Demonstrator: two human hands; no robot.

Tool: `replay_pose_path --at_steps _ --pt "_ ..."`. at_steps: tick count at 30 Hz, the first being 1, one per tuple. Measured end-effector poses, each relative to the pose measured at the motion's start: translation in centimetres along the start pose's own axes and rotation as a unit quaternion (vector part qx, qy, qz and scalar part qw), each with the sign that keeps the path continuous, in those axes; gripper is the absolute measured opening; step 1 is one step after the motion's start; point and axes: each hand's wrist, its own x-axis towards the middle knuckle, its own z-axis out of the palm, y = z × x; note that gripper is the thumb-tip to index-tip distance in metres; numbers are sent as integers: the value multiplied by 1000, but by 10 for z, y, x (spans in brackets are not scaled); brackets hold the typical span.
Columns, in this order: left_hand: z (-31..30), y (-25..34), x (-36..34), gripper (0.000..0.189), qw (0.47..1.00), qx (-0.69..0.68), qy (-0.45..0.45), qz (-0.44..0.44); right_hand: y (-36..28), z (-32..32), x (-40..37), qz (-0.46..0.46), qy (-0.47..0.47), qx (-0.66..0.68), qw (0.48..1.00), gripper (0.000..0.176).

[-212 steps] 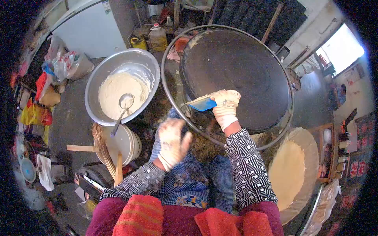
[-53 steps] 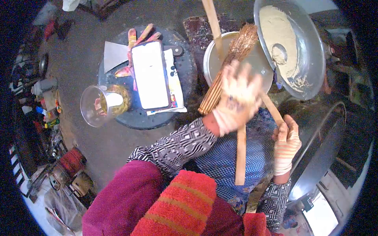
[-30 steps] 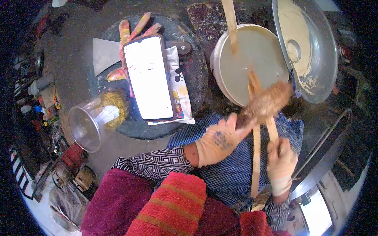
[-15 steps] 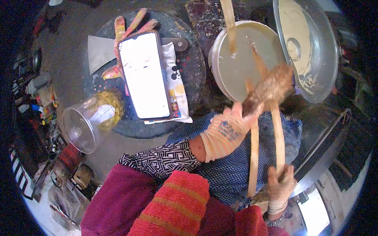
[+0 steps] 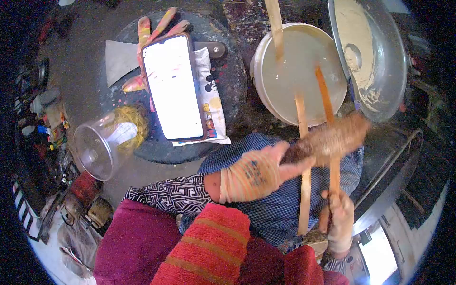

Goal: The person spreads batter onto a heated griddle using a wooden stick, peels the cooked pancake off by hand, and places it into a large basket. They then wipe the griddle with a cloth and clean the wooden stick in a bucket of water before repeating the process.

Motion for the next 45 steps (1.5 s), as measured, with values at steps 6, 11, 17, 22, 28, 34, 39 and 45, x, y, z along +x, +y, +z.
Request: replay_pose_path --at_steps 6,11,17,22,28,34,39,45 --pt "14 2 1 60 996 72 23 -54 -18 20 -9 17 13 -85 996 43" --pt "8 -19 23 64 983 64 109 -131 41 -31 -62 -64 10 -126 990 39" --pt "-9 -7 56 75 954 26 276 -113 1 4 -49 51 -1 20 998 40" --pt "-24 -23 109 71 906 188 333 -184 15 17 -11 -80 39 33 995 39" --pt "-23 -54 142 76 901 134 251 -328 57 -111 67 -200 434 -183 859 47" --pt "-26 -51 142 80 905 136 231 -332 145 -224 141 29 550 -270 790 58" --pt "-26 -51 143 81 903 143 221 -341 216 -270 188 -7 432 -148 890 59" --pt "-27 -51 145 82 897 173 212 -347 200 -261 200 -7 447 -23 894 63"
